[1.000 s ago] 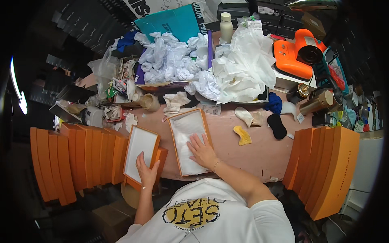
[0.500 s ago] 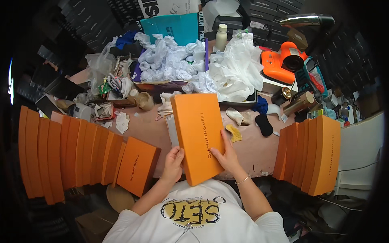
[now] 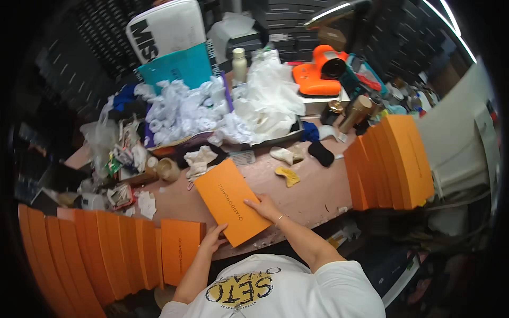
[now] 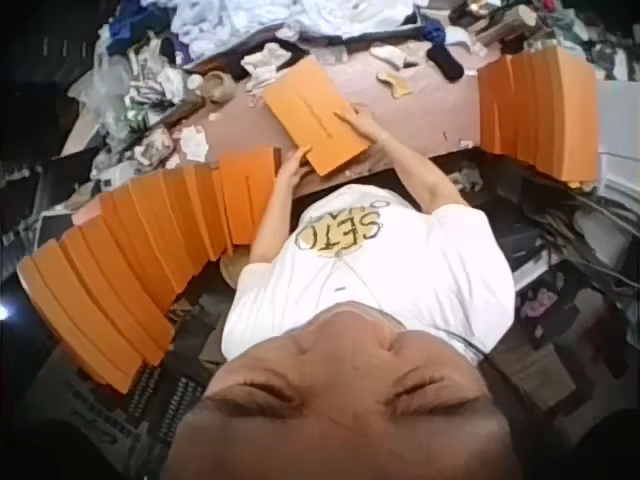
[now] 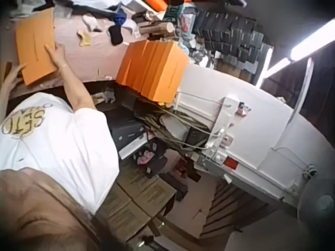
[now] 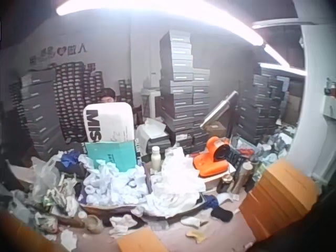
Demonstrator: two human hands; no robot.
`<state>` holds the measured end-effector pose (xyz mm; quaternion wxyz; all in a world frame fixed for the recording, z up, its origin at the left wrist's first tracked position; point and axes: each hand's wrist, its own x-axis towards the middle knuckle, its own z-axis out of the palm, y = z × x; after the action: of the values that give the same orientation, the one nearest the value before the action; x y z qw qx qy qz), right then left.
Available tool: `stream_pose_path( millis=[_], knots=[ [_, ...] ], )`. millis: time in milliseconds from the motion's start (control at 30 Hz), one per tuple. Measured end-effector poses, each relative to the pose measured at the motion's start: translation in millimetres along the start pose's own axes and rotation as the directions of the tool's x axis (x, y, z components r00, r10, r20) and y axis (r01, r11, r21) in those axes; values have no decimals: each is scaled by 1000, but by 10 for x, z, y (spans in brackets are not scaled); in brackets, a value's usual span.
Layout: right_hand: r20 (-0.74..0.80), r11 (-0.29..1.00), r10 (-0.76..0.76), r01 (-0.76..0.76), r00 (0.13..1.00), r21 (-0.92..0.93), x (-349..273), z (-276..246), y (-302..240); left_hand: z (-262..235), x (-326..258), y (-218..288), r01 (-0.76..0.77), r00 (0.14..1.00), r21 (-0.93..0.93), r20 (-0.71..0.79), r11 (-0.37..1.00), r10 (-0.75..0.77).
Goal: Cleaning shoes with a sponge and packing them into boxes with tissue paper.
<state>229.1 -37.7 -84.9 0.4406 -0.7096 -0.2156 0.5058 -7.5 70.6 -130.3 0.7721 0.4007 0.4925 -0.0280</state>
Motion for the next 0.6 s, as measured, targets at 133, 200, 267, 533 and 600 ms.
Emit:
stream_pose_path(
  millis=[133,200,267,533,600],
  knots=[
    [31,936,-331,332,943,-118,-244,88,478,141,37,21,-22,972,-132,228,991,52],
    [-77,946,-303,290,950,-146,-756,49,173,203,-371,32,-74,963,-285,227,956,142],
    [-188,933,-347,319,919,-166,-1237,-119,-130,548,-644,163,-193,938,-244,239,950,252],
    [-446,604,-793,437,416,-667,-3488,-1841,-1161,3286,-1341,1398,-448,510,-352,654,822,558],
    [-679,705,-691,434,246,-561,-3794,-2364,-1197,4053,-1662,1454,-485,463,-345,678,804,571]
  ],
)
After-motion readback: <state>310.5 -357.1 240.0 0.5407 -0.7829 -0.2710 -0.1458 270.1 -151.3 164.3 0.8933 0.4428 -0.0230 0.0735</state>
